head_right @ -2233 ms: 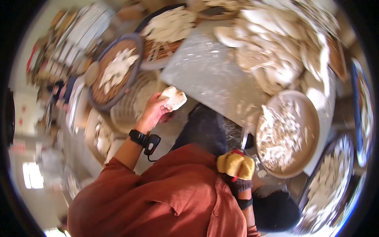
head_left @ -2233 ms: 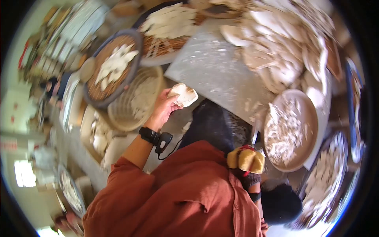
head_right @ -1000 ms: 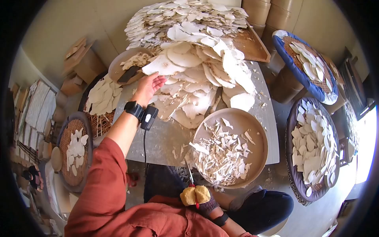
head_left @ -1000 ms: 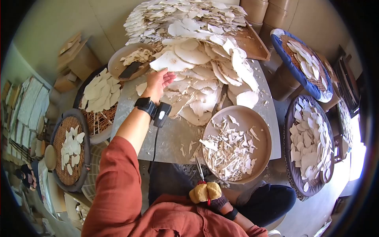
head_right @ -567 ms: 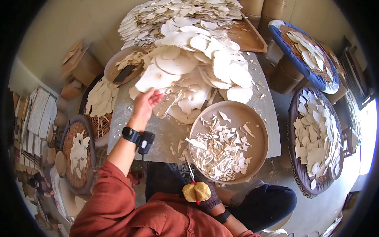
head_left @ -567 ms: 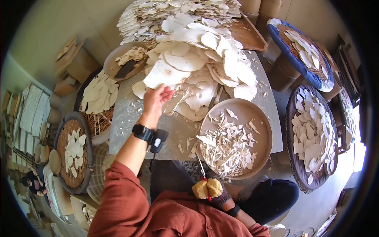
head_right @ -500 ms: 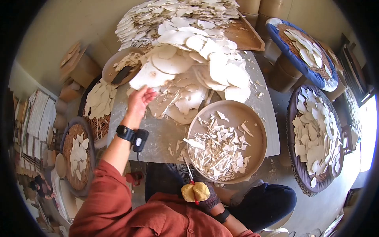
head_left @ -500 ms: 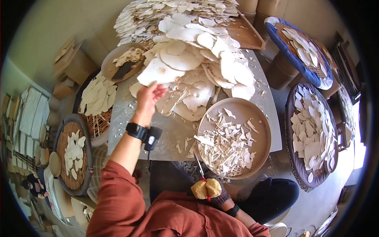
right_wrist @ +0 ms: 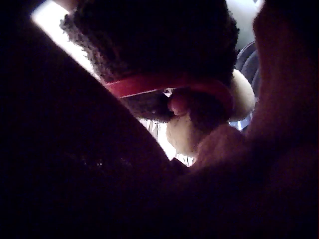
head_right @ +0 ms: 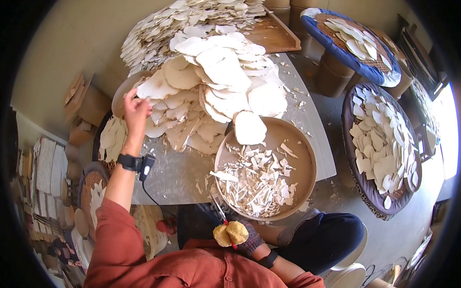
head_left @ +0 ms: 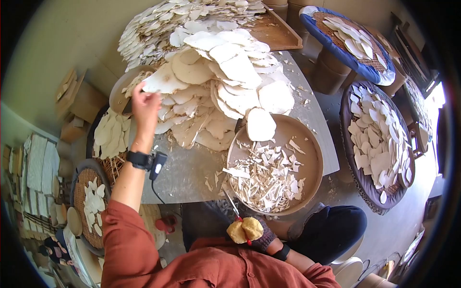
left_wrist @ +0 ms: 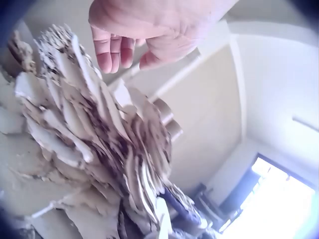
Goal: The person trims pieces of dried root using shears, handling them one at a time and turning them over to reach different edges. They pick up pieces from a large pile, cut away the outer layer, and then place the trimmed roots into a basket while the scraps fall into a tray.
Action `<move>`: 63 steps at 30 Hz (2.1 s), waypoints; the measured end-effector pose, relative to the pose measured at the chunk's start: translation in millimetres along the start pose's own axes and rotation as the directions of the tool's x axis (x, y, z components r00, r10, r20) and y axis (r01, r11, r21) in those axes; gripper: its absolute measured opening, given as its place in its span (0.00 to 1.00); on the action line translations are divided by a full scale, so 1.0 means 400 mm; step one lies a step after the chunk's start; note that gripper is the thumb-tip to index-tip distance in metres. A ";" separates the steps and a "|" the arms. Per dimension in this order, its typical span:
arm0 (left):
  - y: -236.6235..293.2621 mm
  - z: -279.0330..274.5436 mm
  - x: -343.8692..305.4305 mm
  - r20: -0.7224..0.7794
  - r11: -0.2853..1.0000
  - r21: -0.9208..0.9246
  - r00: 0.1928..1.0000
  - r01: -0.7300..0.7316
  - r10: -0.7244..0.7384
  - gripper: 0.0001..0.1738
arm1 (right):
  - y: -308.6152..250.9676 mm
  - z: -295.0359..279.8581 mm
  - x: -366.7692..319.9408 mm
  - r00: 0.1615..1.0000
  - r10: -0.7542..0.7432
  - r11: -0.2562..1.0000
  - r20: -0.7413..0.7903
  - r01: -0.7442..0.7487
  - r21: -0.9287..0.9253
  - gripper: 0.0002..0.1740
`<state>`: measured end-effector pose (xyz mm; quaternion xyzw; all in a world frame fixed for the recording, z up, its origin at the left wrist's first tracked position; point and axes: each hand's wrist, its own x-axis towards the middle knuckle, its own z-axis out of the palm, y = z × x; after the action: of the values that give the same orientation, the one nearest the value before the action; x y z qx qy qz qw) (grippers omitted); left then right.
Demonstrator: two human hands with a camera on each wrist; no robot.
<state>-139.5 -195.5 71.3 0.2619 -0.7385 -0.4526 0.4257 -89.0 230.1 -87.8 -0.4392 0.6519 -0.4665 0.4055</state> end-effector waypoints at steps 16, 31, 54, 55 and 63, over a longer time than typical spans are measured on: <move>0.169 0.418 0.071 0.811 -0.050 0.572 0.555 -0.819 0.184 0.26 | 0.040 0.009 -0.003 0.977 -0.179 0.962 -0.113 0.150 -0.227 0.15; -0.072 -0.113 -0.200 0.770 0.174 0.496 0.523 -0.851 0.366 0.30 | 0.022 0.036 0.002 0.980 -0.041 0.959 -0.194 0.093 0.268 0.20; -0.010 0.462 -0.370 0.703 0.756 0.057 0.511 0.652 -0.494 0.15 | -0.075 -0.015 -0.003 0.987 -0.120 0.739 -0.108 0.162 0.654 0.11; -0.011 0.468 -0.363 0.707 0.764 0.057 0.514 0.642 -0.485 0.14 | -0.080 -0.020 -0.007 0.988 -0.111 0.766 -0.108 0.154 0.624 0.11; 0.114 0.229 -0.424 0.565 0.808 -0.342 0.792 0.480 -0.231 0.13 | -0.057 -0.001 -0.017 0.974 -0.016 0.693 -0.228 0.175 0.700 0.17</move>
<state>-134.1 -3.1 24.5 0.1638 -0.6254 -0.7426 0.1750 -83.2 232.8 -65.0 -0.2304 0.4332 -0.7460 0.4503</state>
